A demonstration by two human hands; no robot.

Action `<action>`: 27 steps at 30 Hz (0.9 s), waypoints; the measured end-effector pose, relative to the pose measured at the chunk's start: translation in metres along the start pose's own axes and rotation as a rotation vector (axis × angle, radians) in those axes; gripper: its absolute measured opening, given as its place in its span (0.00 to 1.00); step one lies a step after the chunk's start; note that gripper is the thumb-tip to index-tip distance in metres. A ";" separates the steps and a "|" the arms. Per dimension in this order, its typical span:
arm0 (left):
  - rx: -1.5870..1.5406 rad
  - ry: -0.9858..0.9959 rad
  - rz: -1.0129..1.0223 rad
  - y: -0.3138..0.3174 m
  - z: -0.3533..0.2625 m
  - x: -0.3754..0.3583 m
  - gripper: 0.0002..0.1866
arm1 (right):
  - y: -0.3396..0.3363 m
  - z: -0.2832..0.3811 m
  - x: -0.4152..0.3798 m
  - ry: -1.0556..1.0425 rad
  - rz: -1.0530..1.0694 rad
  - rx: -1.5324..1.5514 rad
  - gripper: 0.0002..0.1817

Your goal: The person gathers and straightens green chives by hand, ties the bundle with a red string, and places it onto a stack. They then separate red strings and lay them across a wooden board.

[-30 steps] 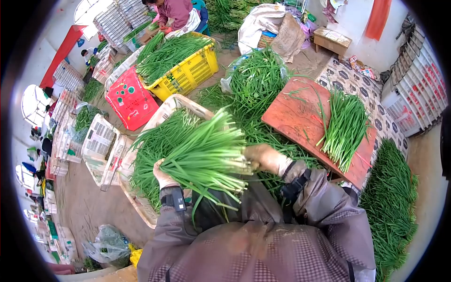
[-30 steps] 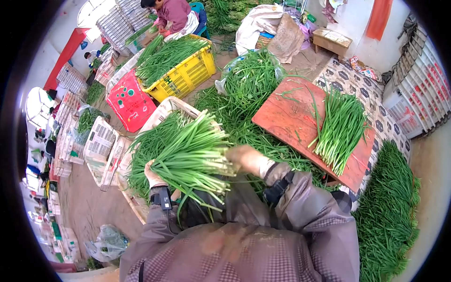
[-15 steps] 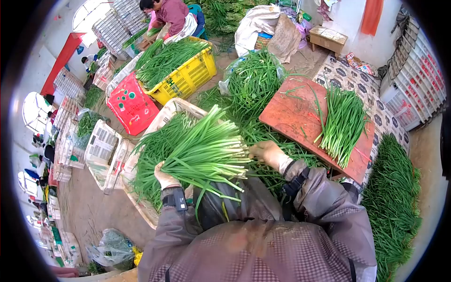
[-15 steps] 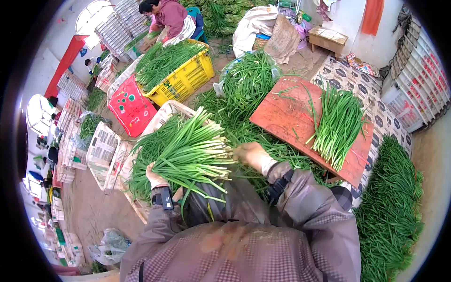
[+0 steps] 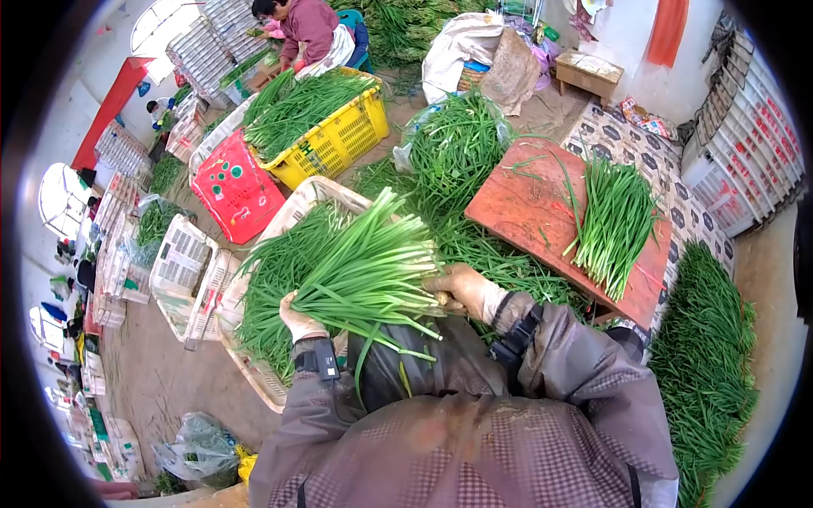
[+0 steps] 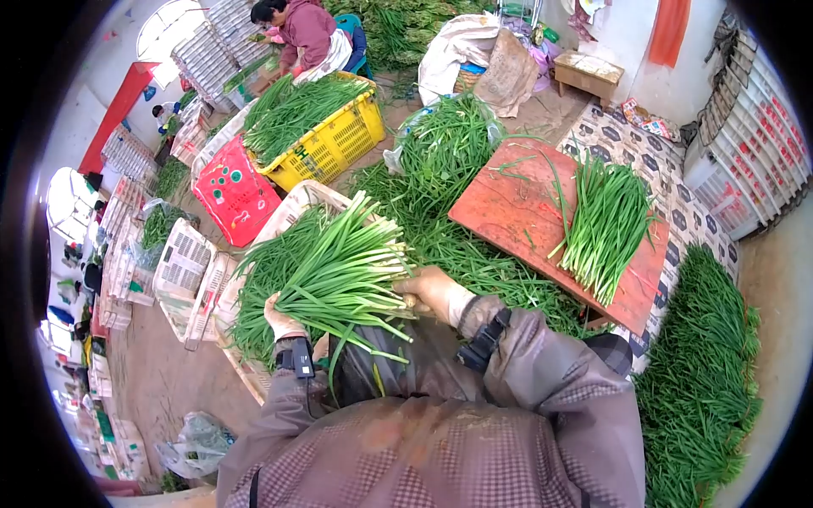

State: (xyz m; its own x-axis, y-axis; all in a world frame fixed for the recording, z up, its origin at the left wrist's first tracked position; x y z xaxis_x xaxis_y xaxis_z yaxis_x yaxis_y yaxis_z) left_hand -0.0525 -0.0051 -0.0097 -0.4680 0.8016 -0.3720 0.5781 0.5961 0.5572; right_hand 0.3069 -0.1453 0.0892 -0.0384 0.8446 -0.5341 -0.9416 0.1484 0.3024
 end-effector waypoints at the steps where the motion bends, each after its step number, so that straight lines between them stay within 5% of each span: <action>1: 0.002 -0.046 -0.007 0.000 0.000 -0.002 0.07 | 0.001 0.002 0.007 0.013 -0.018 -0.049 0.10; 4: 0.003 -0.121 -0.022 -0.001 -0.003 -0.005 0.08 | 0.012 0.013 0.003 -0.087 -0.204 -0.375 0.12; 12: -0.004 -0.040 -0.032 -0.003 0.004 -0.002 0.07 | 0.016 -0.026 0.042 -0.078 -0.157 0.242 0.07; 16: -0.009 -0.041 -0.052 -0.006 0.003 0.003 0.07 | -0.002 -0.002 0.008 -0.075 0.057 0.269 0.05; 19: 0.004 -0.083 -0.074 -0.006 0.000 -0.003 0.07 | -0.061 0.008 0.002 -0.078 -0.013 0.268 0.08; 21: -0.025 -0.099 -0.039 -0.008 0.004 0.003 0.07 | -0.101 0.009 -0.005 -0.136 -0.220 0.029 0.09; 22: -0.053 -0.103 0.000 -0.019 0.009 0.020 0.06 | -0.134 -0.003 0.014 -0.132 -0.255 -0.401 0.16; 24: -0.053 -0.122 0.020 -0.020 0.013 0.027 0.07 | -0.154 -0.009 0.010 -0.466 -0.327 -1.526 0.26; 25: -0.027 -0.137 0.001 -0.015 0.011 0.018 0.07 | -0.138 0.001 -0.004 -0.329 -0.272 -1.458 0.34; 26: 0.002 -0.151 -0.019 -0.010 0.009 0.008 0.08 | -0.129 -0.003 -0.002 -0.585 -0.245 -1.342 0.33; 27: -0.022 -0.163 0.005 -0.004 0.006 0.000 0.08 | -0.113 0.003 -0.004 -0.531 -0.189 -1.038 0.30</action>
State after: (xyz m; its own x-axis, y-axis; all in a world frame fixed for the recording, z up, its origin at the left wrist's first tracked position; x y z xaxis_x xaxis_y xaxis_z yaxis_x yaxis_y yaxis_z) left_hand -0.0509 -0.0076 -0.0165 -0.3500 0.8022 -0.4837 0.5644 0.5927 0.5746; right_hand 0.4148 -0.1636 0.0596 0.0441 0.9985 -0.0326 -0.7477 0.0113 -0.6640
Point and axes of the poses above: each hand's wrist, its own x-axis towards the middle knuckle, its own y-axis out of the palm, z = x × y, the point moved 3 cm from there along x, towards the middle knuckle, and after that the axes turned 11 degrees about -z, right-handed, at the moved point
